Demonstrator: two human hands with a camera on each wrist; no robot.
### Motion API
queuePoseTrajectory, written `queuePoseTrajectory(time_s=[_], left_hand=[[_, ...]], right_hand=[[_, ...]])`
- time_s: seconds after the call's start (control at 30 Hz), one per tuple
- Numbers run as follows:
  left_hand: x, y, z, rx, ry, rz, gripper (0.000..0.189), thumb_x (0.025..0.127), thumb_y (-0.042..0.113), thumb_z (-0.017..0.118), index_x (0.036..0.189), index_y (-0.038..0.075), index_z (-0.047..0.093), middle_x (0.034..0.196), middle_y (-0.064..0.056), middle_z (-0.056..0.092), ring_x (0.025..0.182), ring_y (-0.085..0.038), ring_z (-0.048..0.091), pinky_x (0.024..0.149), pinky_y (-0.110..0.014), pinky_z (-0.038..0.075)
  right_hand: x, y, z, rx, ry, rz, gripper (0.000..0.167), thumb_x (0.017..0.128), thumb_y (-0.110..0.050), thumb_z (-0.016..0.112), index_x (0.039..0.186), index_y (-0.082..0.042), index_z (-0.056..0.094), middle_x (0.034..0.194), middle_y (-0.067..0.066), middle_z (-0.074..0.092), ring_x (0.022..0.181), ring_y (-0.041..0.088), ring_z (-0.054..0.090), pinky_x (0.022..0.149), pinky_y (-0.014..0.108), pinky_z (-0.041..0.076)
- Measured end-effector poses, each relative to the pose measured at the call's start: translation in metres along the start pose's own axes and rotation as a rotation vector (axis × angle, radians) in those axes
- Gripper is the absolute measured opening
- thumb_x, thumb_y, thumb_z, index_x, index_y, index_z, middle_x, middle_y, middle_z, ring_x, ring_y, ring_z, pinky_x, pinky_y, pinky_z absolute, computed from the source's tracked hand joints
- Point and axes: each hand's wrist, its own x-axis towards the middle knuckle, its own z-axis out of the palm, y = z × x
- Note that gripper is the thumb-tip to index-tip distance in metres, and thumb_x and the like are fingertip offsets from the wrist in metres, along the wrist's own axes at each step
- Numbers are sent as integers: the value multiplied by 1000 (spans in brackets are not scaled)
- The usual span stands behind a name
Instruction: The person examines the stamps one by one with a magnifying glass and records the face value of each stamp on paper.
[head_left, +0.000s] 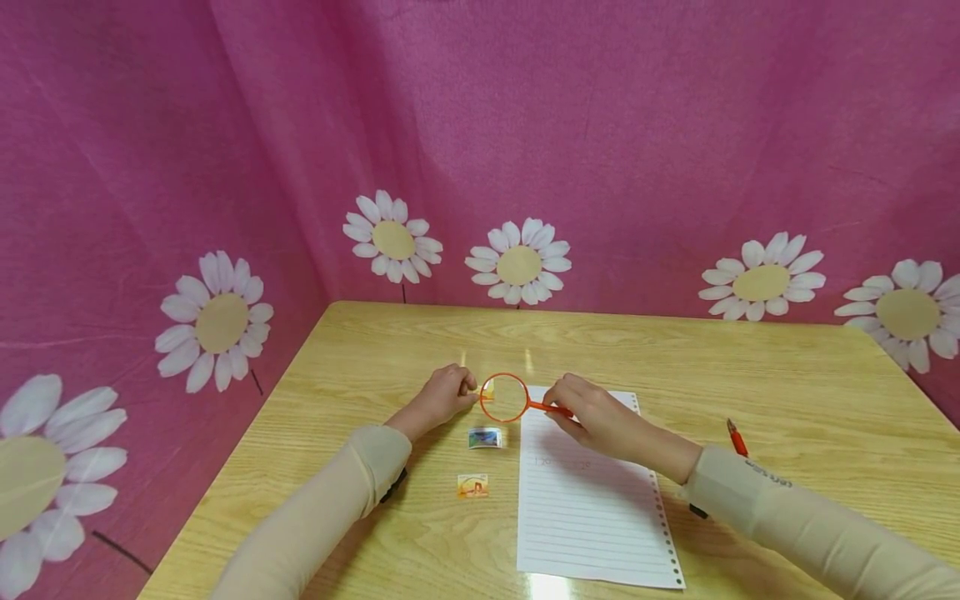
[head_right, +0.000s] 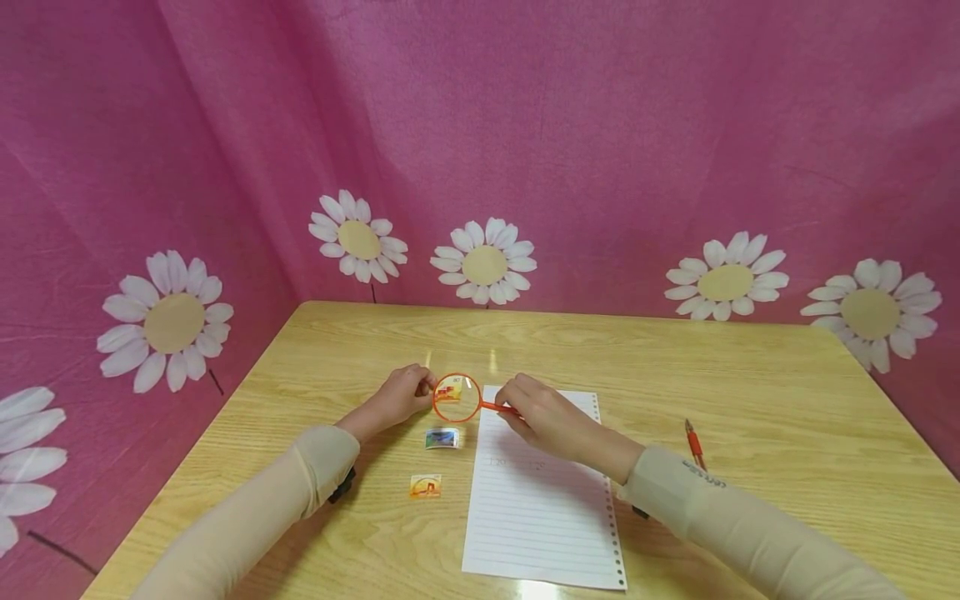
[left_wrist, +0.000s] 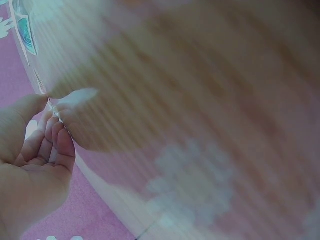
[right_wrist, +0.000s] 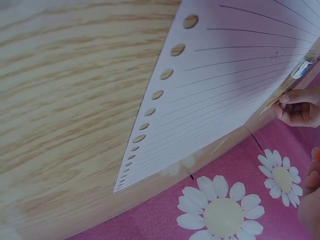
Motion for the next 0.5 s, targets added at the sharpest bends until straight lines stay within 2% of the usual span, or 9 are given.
queuePoseTrajectory(time_s=[0.5], left_hand=[[0,0,-1,-9,-4,-4,7,92,8,66,93,2,62,80,-5,49,74,-15,41,74,-32,42]], right_hand=[[-1,-2,-1,-9,1,-3,29,72,6,77,93,-4,60,84,2,58,73,10,51,63,19,46]])
